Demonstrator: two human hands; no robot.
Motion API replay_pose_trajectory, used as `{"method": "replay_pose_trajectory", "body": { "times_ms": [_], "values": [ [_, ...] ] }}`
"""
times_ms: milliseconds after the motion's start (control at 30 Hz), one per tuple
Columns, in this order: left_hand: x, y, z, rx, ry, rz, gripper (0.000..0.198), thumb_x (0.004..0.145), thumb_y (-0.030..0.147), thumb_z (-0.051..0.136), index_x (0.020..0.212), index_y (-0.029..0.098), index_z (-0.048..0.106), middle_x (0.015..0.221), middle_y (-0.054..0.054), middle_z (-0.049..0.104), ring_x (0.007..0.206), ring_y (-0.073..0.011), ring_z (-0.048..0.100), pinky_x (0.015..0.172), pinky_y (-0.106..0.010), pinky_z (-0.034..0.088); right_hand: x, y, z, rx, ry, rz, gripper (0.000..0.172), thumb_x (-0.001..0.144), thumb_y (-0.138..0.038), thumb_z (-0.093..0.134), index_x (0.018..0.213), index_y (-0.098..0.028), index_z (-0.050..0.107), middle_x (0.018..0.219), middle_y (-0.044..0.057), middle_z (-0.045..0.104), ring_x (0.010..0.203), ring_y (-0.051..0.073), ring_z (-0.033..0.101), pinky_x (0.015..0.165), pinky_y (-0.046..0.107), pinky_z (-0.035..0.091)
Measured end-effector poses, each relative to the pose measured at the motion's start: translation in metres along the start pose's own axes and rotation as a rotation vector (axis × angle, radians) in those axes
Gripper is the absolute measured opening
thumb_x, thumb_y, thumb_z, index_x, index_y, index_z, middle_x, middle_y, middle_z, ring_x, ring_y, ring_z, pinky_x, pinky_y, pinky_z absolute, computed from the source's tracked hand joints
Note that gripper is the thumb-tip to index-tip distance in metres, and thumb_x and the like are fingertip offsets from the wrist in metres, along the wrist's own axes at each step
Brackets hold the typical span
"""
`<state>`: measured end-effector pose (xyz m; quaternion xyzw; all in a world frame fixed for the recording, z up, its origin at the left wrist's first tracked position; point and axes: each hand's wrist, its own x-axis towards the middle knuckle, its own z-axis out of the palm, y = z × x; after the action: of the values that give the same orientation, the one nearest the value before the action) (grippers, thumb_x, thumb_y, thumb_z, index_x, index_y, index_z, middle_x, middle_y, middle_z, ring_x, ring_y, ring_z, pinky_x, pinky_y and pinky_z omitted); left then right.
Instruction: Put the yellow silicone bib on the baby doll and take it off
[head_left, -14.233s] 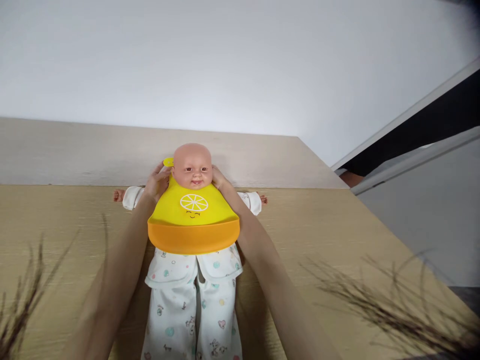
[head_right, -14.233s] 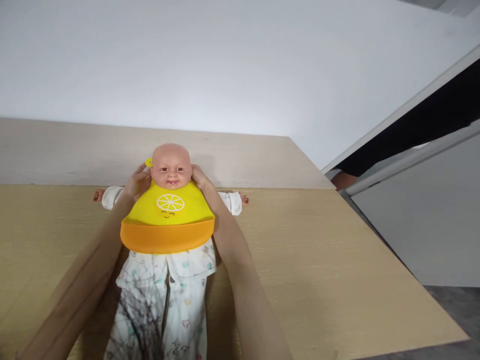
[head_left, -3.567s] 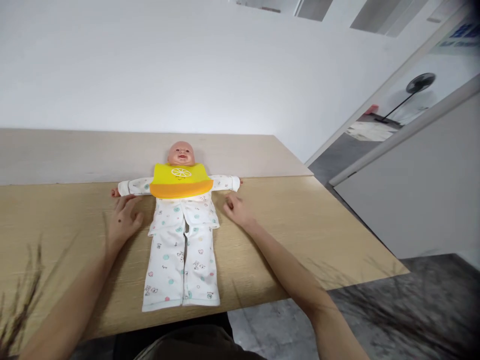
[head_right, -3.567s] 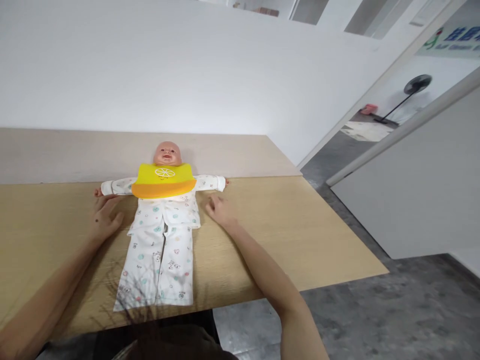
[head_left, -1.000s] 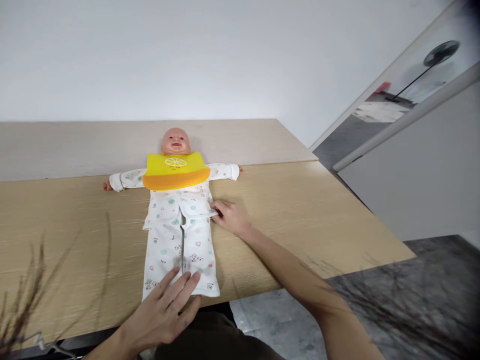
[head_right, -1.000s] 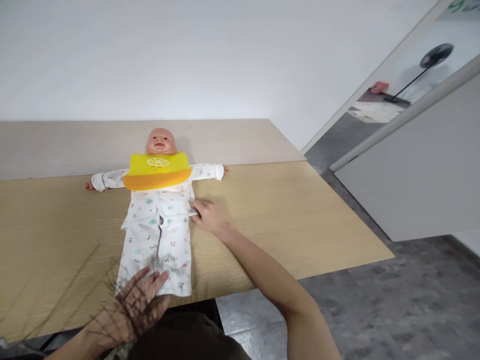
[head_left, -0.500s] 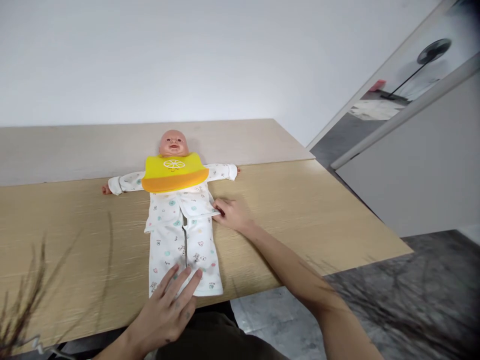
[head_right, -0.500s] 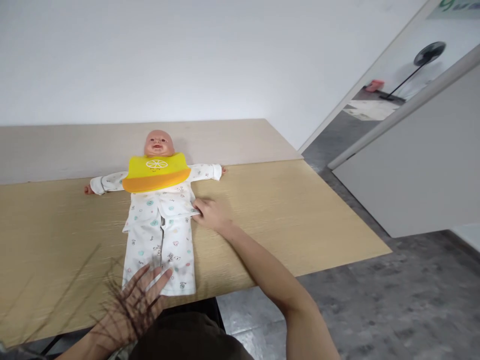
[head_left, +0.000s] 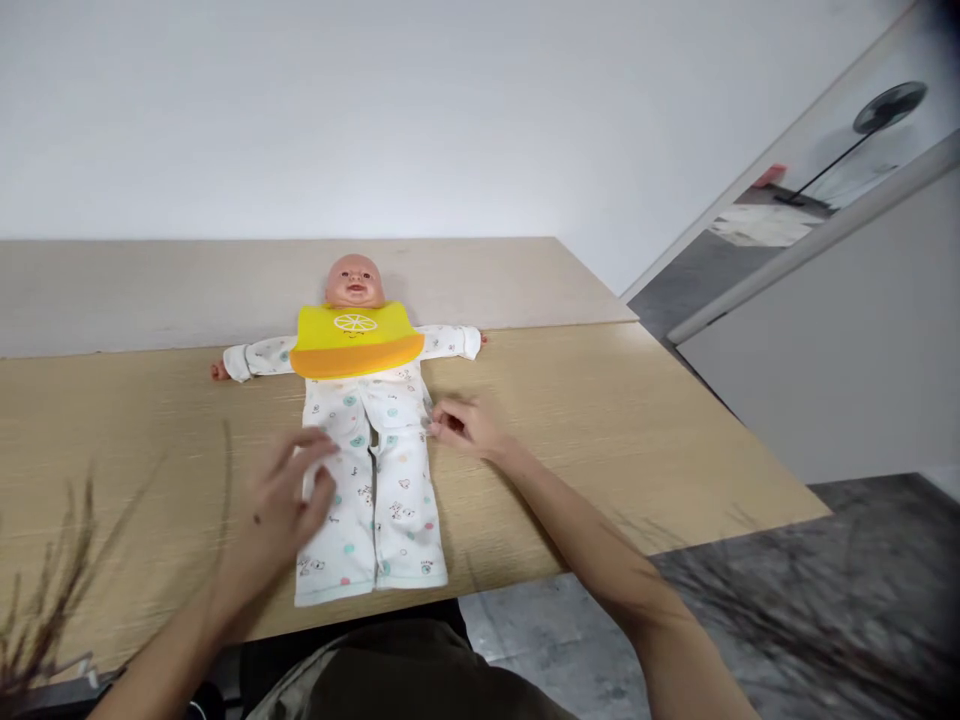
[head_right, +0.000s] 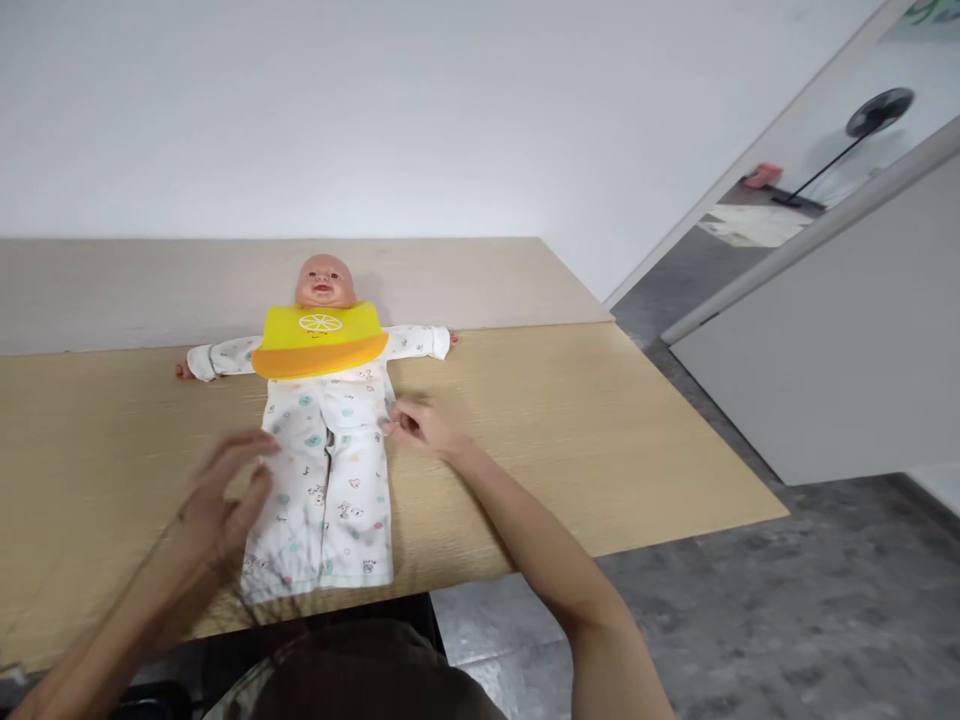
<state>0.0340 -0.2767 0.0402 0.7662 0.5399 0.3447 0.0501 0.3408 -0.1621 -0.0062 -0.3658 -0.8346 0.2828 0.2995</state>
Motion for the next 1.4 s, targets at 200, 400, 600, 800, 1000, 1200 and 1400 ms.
{"method": "replay_pose_trajectory", "body": {
  "times_ms": [200, 400, 600, 800, 1000, 1200, 1400],
  "values": [
    [0.087, -0.053, 0.009, -0.24, 0.09, -0.574, 0.049, 0.101, 0.035, 0.049, 0.141, 0.009, 0.057, 0.098, -0.003, 0.064, 0.082, -0.0113, 0.057, 0.078, -0.027, 0.051, 0.028, -0.004, -0.005, 0.349, 0.316, 0.318, 0.057, 0.089, -0.073, 0.055, 0.066, -0.021, 0.049, 0.057, -0.002, 0.047, 0.056, 0.012, 0.043, 0.056, 0.027, 0.035],
    [0.11, -0.067, 0.018, -0.519, 0.074, -0.66, 0.063, 0.098, 0.047, 0.051, 0.143, 0.002, 0.056, 0.105, -0.005, 0.067, 0.078, -0.0079, 0.056, 0.069, -0.022, 0.047, 0.084, -0.005, -0.01, 0.804, 0.281, 0.605, 0.044, 0.084, -0.061, 0.068, 0.083, -0.018, 0.059, 0.058, -0.002, 0.055, 0.048, 0.008, 0.043, 0.044, 0.021, 0.023],
    [0.119, -0.081, 0.03, -0.68, 0.219, -0.649, 0.049, 0.083, 0.044, 0.069, 0.113, 0.005, 0.073, 0.094, -0.005, 0.072, 0.071, -0.008, 0.056, 0.061, -0.019, 0.046, 0.1, -0.004, -0.009, 0.93, 0.331, 0.645, 0.024, 0.082, -0.036, 0.068, 0.073, -0.017, 0.056, 0.054, -0.002, 0.055, 0.043, 0.006, 0.041, 0.04, 0.019, 0.02],
    [0.133, -0.101, 0.043, -0.772, 0.345, -0.649, 0.047, 0.065, 0.035, 0.079, 0.109, 0.018, 0.076, 0.07, 0.002, 0.066, 0.058, -0.0088, 0.056, 0.055, -0.022, 0.047, 0.095, -0.001, -0.01, 0.96, 0.318, 0.601, 0.024, 0.083, -0.032, 0.067, 0.069, -0.016, 0.056, 0.055, -0.001, 0.056, 0.042, 0.006, 0.041, 0.039, 0.019, 0.019],
    [0.135, -0.106, 0.045, -0.809, 0.366, -0.663, 0.045, 0.062, 0.035, 0.079, 0.104, 0.017, 0.077, 0.068, 0.002, 0.065, 0.057, -0.0091, 0.055, 0.053, -0.023, 0.046, 0.094, 0.001, -0.006, 0.972, 0.328, 0.594, 0.025, 0.086, -0.031, 0.066, 0.068, -0.016, 0.056, 0.054, -0.001, 0.055, 0.041, 0.005, 0.041, 0.039, 0.019, 0.02],
    [0.133, -0.108, 0.043, -0.831, 0.323, -0.68, 0.036, 0.061, 0.035, 0.078, 0.092, 0.017, 0.077, 0.069, 0.001, 0.064, 0.056, -0.009, 0.053, 0.049, -0.022, 0.041, 0.093, 0.001, -0.005, 1.01, 0.338, 0.562, 0.026, 0.084, -0.034, 0.068, 0.069, -0.016, 0.056, 0.054, -0.001, 0.056, 0.041, 0.006, 0.04, 0.039, 0.02, 0.02],
    [0.132, -0.108, 0.046, -0.804, 0.296, -0.684, 0.026, 0.061, 0.037, 0.076, 0.076, 0.016, 0.072, 0.069, 0.001, 0.06, 0.055, -0.0076, 0.048, 0.048, -0.022, 0.037, 0.091, 0.002, -0.007, 1.008, 0.316, 0.526, 0.034, 0.079, -0.043, 0.076, 0.071, -0.017, 0.056, 0.057, -0.001, 0.058, 0.043, 0.006, 0.041, 0.04, 0.021, 0.02]
  ]
}}
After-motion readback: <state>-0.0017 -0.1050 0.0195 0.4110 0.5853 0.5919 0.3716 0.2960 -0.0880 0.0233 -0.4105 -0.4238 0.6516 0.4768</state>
